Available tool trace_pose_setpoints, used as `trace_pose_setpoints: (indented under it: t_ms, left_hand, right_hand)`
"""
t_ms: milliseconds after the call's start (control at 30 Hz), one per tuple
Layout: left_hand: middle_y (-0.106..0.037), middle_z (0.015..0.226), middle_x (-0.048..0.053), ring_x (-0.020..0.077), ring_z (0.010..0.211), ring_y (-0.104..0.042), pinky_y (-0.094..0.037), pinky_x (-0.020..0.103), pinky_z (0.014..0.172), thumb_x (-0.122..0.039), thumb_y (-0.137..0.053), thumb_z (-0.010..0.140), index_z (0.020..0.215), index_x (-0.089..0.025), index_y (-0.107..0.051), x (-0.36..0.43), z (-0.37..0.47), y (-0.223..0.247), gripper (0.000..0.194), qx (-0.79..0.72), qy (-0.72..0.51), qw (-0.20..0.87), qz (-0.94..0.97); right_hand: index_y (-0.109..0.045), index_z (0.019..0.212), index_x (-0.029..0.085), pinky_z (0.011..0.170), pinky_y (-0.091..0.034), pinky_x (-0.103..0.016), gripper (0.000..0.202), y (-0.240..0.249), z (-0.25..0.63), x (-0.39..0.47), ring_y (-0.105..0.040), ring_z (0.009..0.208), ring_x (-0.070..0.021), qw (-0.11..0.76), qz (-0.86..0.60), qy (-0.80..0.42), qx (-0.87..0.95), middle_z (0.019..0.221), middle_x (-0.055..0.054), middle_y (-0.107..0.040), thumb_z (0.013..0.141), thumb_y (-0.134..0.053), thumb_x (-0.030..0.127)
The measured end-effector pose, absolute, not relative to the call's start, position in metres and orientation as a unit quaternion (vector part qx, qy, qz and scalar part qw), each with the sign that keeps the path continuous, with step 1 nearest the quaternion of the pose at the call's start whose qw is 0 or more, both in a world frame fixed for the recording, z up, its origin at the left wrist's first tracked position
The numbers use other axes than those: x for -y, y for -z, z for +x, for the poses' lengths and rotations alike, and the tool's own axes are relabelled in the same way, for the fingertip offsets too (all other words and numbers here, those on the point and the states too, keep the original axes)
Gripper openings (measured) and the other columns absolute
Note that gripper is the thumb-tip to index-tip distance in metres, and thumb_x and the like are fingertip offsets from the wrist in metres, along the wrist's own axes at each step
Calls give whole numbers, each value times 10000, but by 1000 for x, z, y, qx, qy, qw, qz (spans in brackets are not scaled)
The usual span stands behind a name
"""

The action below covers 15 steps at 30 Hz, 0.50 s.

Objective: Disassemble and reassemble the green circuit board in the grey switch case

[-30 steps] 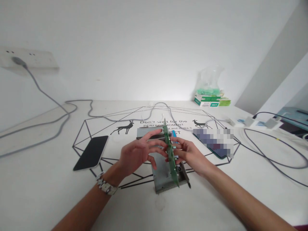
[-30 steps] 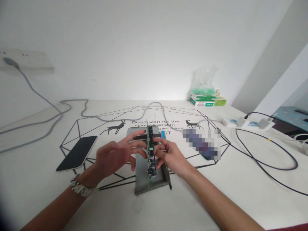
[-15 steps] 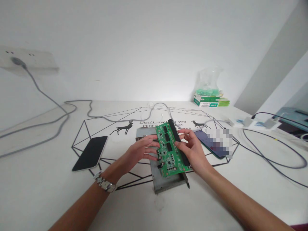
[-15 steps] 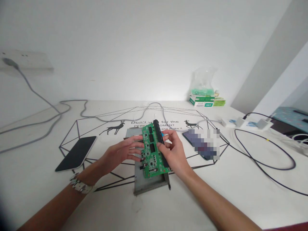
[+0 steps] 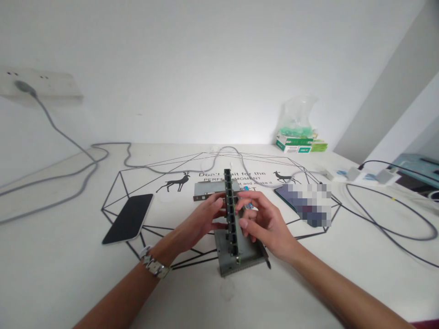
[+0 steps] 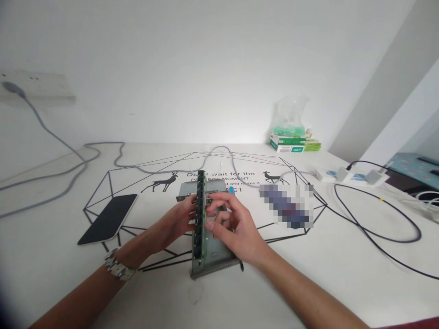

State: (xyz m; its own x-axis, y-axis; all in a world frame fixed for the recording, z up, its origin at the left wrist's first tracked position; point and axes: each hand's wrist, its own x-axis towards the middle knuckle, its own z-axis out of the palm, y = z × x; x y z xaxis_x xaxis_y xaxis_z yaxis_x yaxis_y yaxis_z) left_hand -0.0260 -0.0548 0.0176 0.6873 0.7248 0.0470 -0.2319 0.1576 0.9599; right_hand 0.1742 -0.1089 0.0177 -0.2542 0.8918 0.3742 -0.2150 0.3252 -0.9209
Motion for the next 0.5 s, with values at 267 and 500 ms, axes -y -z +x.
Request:
trace_pose_setpoints:
  t_ms: [267, 500]
  left_hand:
    - [-667, 1250, 142, 281, 1098, -635, -506, 369, 879, -631, -529, 922, 1296, -198, -608, 61, -28, -21, 578, -235, -308, 736, 555]
    - [-745, 1047, 129, 225, 878, -672, -514, 289, 727, -631, -517, 911, 1191, -132, -699, 67, -23, -26, 600, -284, -330, 750, 498]
  right_hand:
    - [-585, 1081, 229, 461, -381, -202, 263, -15, 173, 109, -543, 589, -76, 508, -331, -515, 606, 951, -19, -596, 890, -691, 375]
    - [-591, 870, 200, 482, -303, -237, 273, -10, 174, 101, -424, 524, -112, 480, -448, -448, 606, 586, 36, -515, 901, -641, 467]
